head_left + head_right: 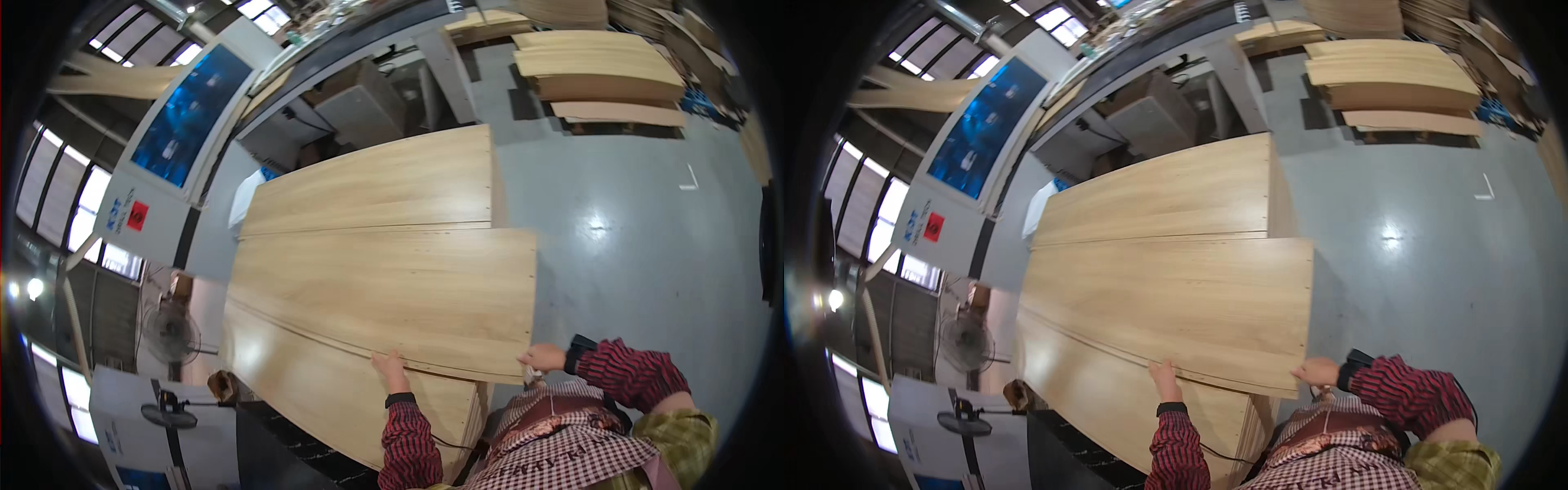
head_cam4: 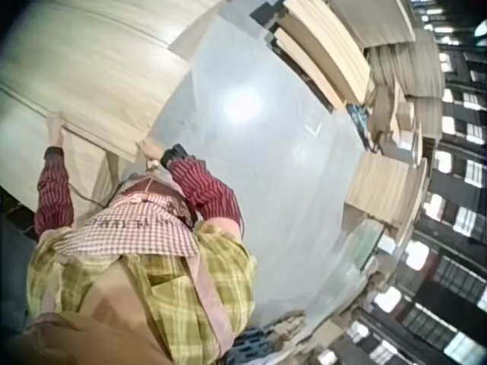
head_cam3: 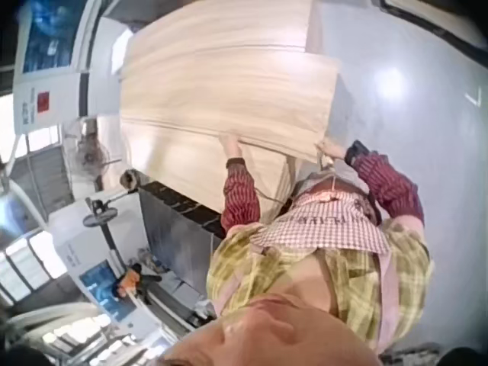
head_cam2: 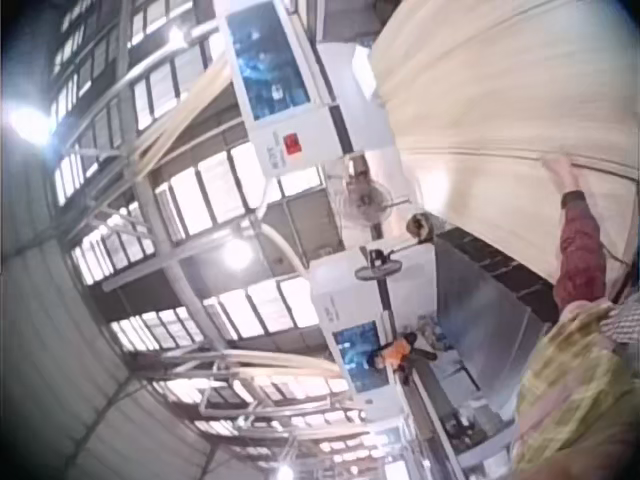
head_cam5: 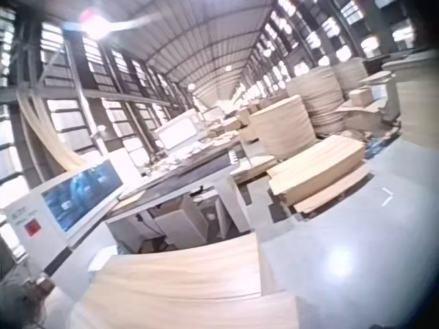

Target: The person picks up a wooden board from a stack, places it onto the machine bed, and slides it into the machine. After the machine processes the board, the person retrieves it, places it onto a different stack, and repeats the process with another wooden board.

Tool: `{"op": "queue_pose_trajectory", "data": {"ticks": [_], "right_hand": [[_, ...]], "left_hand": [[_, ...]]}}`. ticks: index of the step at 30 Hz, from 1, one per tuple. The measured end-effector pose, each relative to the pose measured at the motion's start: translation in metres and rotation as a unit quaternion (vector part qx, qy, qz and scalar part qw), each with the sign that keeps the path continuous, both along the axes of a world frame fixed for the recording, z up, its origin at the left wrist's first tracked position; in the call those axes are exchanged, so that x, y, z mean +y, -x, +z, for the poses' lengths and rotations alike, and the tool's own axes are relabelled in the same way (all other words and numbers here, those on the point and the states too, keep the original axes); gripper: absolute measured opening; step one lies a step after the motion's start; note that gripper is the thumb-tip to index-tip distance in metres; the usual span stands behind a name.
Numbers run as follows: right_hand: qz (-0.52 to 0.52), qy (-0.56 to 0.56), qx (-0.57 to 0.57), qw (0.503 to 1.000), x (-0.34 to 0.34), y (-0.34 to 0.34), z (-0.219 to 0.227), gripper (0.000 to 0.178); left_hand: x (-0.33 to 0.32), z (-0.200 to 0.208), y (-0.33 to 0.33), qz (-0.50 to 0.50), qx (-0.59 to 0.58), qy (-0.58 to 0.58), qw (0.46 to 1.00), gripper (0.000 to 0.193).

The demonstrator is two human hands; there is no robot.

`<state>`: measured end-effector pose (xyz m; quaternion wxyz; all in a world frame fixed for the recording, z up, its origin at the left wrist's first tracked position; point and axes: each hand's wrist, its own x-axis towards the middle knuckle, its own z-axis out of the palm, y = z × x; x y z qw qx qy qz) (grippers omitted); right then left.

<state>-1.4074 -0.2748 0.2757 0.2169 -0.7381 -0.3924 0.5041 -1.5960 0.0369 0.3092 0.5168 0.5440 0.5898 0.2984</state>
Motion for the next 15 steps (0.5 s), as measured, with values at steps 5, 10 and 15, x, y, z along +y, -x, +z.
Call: {"op": "queue_pose_trajectory", "data": {"ticks": [5,10,15], "right_hand": [[0.011,0.02,0.003,1.0,0.057,0.006,0.023,0.057],[0.055,0.037,0.004,0.998,0.086,0.006,0.03,0.06],[0.038,0.064,0.055,0.996,0.107,0.007,0.038,0.059]], "left_hand": [[0.002,-0.015,0.015,-0.041,0.048,-0.052,0.997,0.065],[-0.018,-0.011,0.006,-0.028,0.092,-0.039,0.995,0.065],[-0.016,-0.002,0.001,-0.048,0.167,-0.038,0.984,0.067]]}}
